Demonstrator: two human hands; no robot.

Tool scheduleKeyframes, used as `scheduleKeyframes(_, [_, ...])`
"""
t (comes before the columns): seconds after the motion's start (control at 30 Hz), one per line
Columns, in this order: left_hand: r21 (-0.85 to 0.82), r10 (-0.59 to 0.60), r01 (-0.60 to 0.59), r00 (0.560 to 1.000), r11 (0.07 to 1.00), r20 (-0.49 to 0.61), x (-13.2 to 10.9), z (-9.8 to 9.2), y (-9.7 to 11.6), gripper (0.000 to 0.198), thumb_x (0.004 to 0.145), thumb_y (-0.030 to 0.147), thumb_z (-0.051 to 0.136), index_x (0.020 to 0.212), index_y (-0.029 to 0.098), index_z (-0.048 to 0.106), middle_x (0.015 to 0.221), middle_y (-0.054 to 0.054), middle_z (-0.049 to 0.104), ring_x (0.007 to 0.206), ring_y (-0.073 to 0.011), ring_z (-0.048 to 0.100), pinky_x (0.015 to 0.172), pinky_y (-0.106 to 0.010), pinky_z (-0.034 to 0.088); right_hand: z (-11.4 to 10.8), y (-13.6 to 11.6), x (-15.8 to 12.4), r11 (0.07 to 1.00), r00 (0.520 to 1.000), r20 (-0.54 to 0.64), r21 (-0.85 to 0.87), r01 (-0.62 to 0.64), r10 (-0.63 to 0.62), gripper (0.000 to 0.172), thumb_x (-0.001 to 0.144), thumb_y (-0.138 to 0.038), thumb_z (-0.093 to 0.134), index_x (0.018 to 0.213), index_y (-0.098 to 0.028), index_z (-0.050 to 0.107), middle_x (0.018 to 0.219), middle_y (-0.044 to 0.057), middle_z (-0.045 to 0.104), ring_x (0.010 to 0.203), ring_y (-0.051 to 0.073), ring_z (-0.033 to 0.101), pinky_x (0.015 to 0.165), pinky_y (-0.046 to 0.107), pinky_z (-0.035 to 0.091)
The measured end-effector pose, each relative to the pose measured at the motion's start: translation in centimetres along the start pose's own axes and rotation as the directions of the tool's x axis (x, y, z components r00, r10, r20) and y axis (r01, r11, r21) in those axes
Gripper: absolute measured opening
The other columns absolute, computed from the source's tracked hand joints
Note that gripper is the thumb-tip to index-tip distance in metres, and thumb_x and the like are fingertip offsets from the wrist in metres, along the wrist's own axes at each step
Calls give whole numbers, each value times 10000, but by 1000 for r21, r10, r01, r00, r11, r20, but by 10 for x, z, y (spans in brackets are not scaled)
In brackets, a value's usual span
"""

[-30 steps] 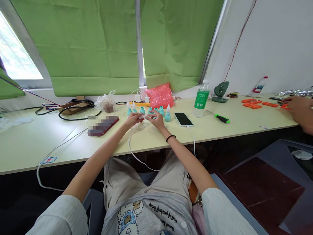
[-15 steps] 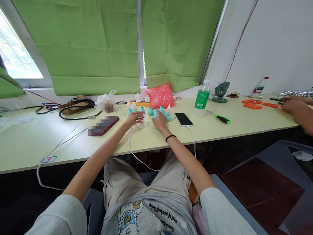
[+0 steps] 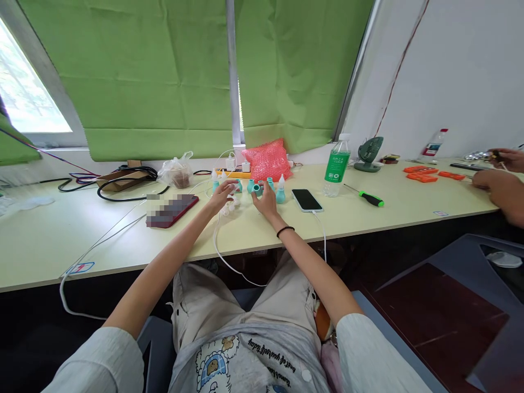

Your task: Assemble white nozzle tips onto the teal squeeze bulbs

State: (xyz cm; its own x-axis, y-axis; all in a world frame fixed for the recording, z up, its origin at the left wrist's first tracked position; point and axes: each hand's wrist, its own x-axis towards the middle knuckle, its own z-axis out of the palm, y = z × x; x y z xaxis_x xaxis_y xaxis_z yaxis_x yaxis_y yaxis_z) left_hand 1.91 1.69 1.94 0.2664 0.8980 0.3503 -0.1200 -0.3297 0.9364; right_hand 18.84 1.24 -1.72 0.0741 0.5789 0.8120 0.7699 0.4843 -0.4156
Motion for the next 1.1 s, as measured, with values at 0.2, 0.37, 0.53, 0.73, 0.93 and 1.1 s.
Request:
scheduleKeyframes(0.2, [-69,23,-28,997,997,-69,1,-1,1,251,583,246,680,790,166,561,677,9,604,639,-85,538,560,-180,398,-7,-14,-4,993,989,85,31,116,-118,279,694,-306,516,947,-189,501,915,48,595,842,196,534,754,313,423])
scheduleKeyframes(0.37, [-174,-18,10,999,985,-46,5,-6,-8,325,561,249,706,798,140,512,650,4,601,606,-98,584,660,-277,474,-8,-16,-4,986,979,117,16,163,-164,245,686,-275,512,903,-167,547,908,71,603,903,211,520,837,327,388])
scheduleKeyframes(0.53, [-187,-64,73,997,980,50,3,-5,-7,344,548,203,724,829,84,566,709,-67,635,726,-163,614,740,-327,482,-8,-18,-4,985,975,144,-13,173,-169,257,712,-243,456,946,-156,521,926,79,588,886,201,531,786,305,408])
scheduleKeyframes(0.73, [-40,-113,120,983,992,148,-3,-1,0,308,592,350,690,688,77,584,607,-62,612,519,-113,572,546,-258,470,-10,-20,-7,983,970,194,-74,166,-149,233,679,-250,488,895,-168,521,836,60,613,763,205,562,684,292,411])
scheduleKeyframes(0.93, [106,-84,69,987,992,137,-3,8,-4,330,698,436,562,572,140,488,393,58,389,338,-36,348,388,-185,287,-8,-16,-8,977,966,226,-137,160,-127,183,675,-250,495,828,-159,537,759,70,612,724,224,565,635,302,393])
scheduleKeyframes(1.1, [190,-33,30,999,981,14,-3,11,-12,315,713,361,577,489,172,462,432,30,390,479,-99,431,503,-211,326,-5,-20,-10,969,951,274,-154,191,-144,153,679,-231,500,808,-165,550,771,73,608,756,228,560,659,311,396])
